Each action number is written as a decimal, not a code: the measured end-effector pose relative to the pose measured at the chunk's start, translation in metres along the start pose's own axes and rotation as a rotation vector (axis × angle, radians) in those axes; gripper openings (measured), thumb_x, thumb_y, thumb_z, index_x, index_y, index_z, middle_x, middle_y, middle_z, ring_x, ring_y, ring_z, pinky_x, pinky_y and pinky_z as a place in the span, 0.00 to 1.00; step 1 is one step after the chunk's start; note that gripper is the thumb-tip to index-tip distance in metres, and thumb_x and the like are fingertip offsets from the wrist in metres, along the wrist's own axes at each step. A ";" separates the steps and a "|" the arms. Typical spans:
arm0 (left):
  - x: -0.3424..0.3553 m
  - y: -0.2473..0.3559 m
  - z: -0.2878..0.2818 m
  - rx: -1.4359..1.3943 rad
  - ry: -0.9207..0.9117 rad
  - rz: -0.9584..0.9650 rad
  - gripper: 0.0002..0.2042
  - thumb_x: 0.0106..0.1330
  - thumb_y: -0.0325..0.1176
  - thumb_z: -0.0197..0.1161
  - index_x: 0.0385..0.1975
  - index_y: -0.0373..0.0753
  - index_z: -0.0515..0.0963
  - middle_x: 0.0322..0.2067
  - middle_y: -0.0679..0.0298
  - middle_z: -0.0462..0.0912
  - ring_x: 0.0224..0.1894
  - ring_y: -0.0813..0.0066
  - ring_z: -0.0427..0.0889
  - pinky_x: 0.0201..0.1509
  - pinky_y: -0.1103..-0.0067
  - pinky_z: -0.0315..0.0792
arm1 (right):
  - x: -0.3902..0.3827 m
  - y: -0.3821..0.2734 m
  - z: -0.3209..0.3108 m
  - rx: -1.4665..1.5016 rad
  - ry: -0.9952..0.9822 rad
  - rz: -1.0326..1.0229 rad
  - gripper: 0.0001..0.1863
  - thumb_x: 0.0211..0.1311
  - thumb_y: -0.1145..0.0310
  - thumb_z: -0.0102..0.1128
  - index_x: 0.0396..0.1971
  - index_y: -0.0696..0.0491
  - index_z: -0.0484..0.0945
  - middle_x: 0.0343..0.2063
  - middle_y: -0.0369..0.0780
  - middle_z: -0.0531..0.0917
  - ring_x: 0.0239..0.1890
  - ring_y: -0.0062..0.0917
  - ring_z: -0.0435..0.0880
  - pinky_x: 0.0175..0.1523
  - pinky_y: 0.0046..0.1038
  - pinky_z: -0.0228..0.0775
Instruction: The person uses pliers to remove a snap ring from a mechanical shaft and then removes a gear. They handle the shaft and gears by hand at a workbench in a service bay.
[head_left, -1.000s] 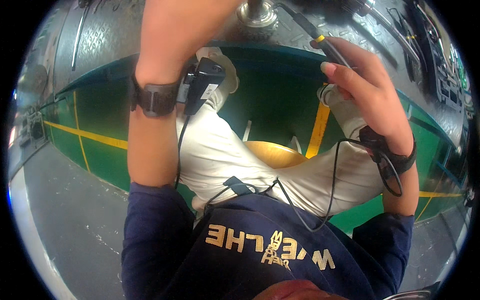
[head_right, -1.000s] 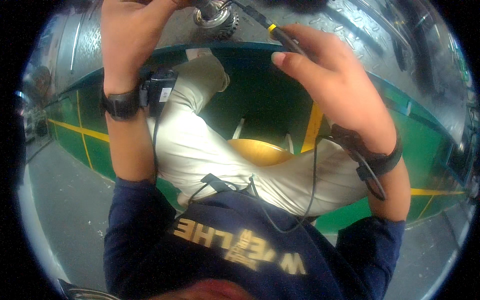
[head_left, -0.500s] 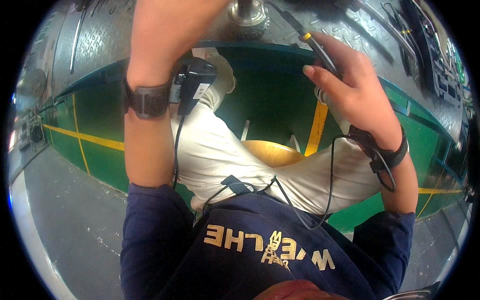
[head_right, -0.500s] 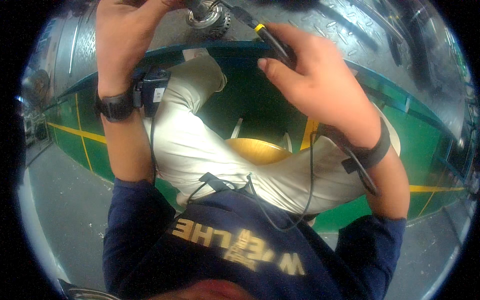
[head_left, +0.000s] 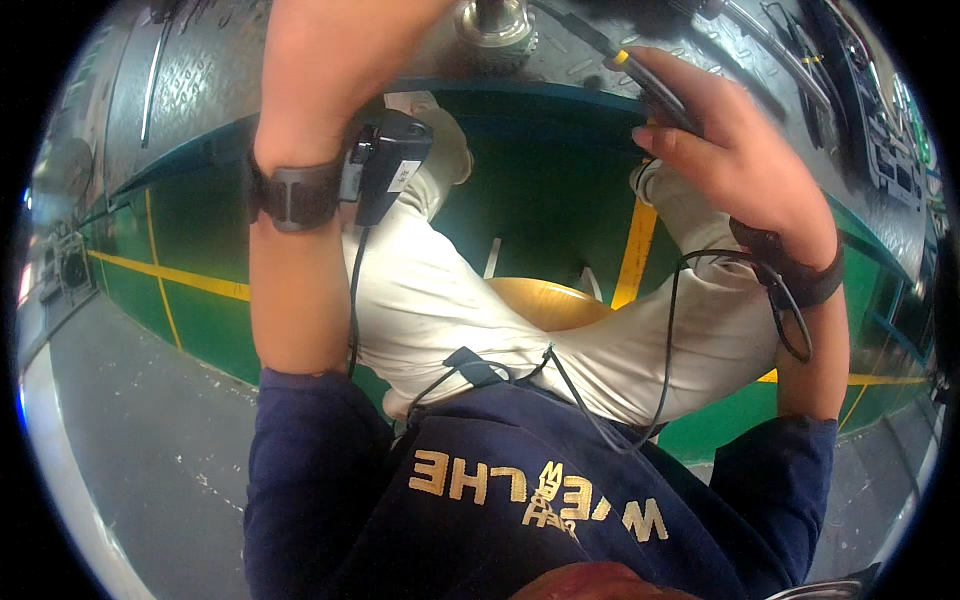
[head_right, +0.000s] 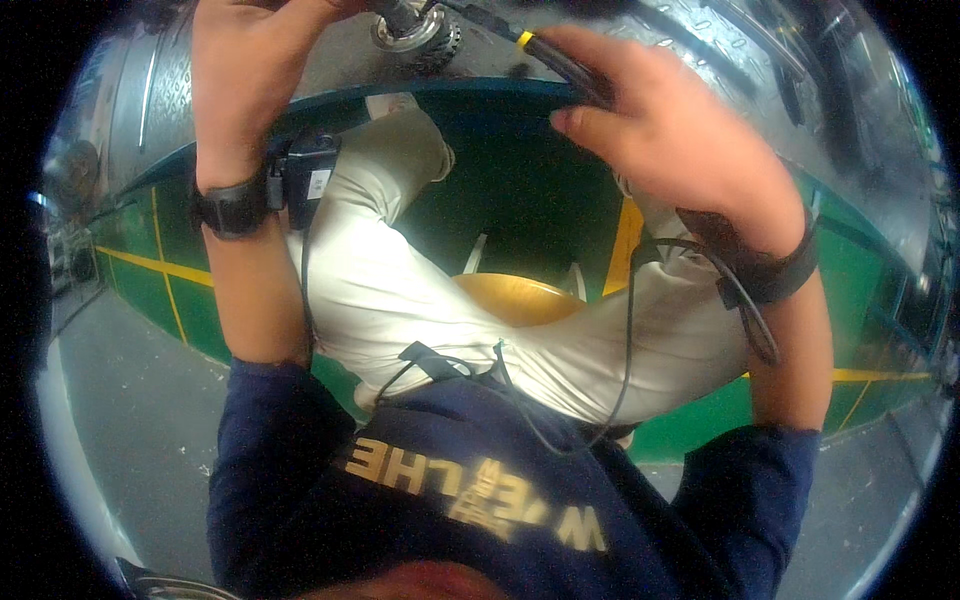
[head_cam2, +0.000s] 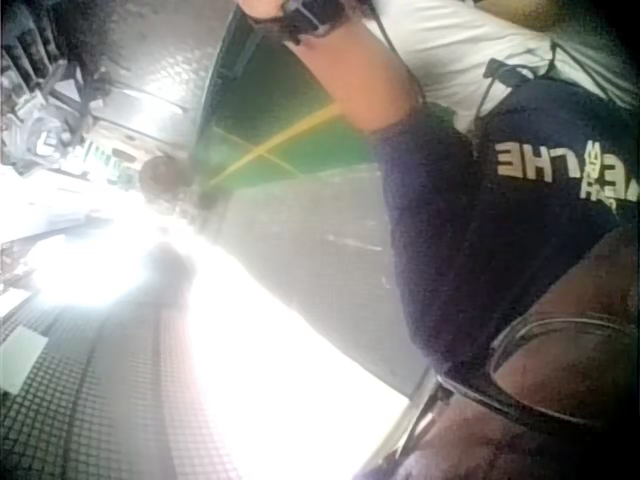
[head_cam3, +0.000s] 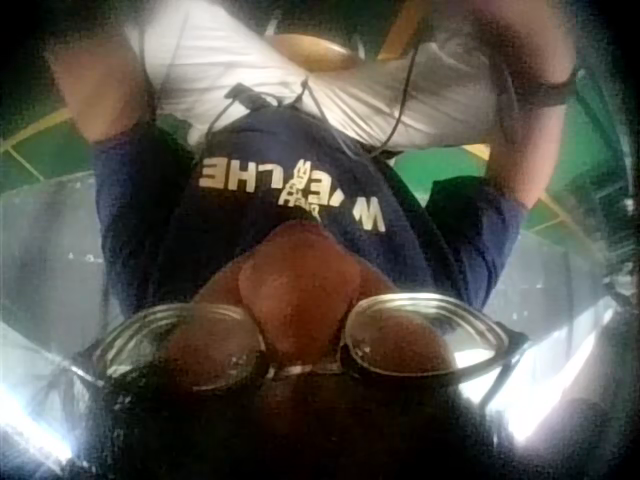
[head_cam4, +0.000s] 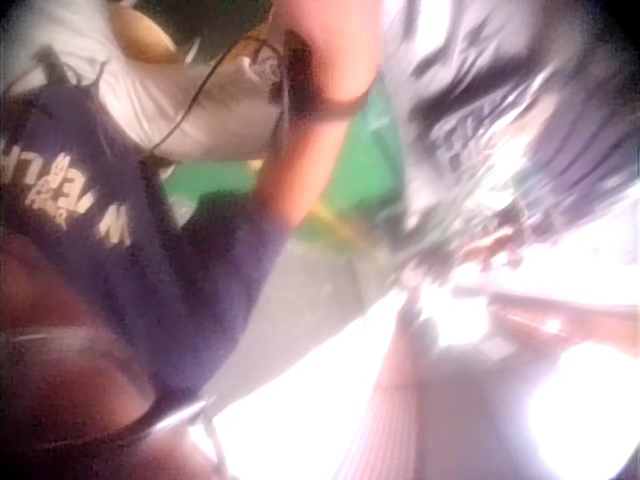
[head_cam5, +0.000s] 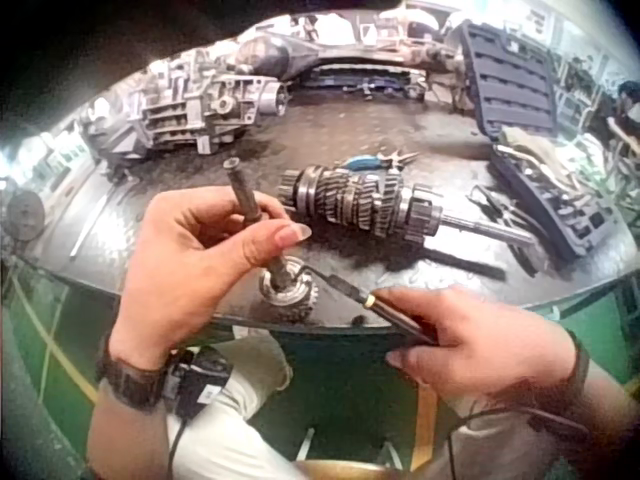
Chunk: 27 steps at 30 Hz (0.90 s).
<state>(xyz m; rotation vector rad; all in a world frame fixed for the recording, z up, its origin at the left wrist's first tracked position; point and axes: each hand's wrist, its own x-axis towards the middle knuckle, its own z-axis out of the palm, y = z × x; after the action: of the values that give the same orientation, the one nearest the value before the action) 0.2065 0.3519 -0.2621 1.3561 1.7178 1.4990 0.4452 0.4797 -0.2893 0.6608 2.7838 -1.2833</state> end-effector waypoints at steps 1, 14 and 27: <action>0.000 0.004 -0.001 -0.013 -0.026 -0.022 0.09 0.65 0.30 0.75 0.39 0.32 0.87 0.30 0.67 0.88 0.32 0.86 0.82 0.37 0.87 0.74 | 0.000 0.008 0.003 0.036 0.028 -0.036 0.29 0.60 0.69 0.64 0.62 0.61 0.75 0.45 0.57 0.84 0.50 0.48 0.84 0.56 0.39 0.74; 0.001 -0.006 0.001 0.024 0.000 -0.003 0.10 0.65 0.31 0.75 0.40 0.31 0.87 0.31 0.65 0.88 0.33 0.85 0.83 0.38 0.87 0.76 | -0.003 0.010 0.009 -0.315 0.245 -0.222 0.36 0.50 0.80 0.68 0.64 0.47 0.75 0.38 0.45 0.82 0.33 0.41 0.84 0.41 0.36 0.76; -0.001 -0.005 -0.003 0.013 -0.013 -0.011 0.09 0.66 0.31 0.75 0.38 0.32 0.87 0.31 0.68 0.88 0.34 0.87 0.82 0.38 0.87 0.74 | -0.005 0.004 0.022 -0.858 0.511 -0.372 0.40 0.41 0.74 0.74 0.61 0.38 0.78 0.30 0.35 0.73 0.29 0.31 0.81 0.31 0.33 0.72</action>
<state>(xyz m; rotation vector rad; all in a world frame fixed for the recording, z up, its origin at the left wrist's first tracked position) 0.2030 0.3501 -0.2662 1.3574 1.7270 1.4724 0.4479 0.4638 -0.3061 0.4435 3.5100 0.2221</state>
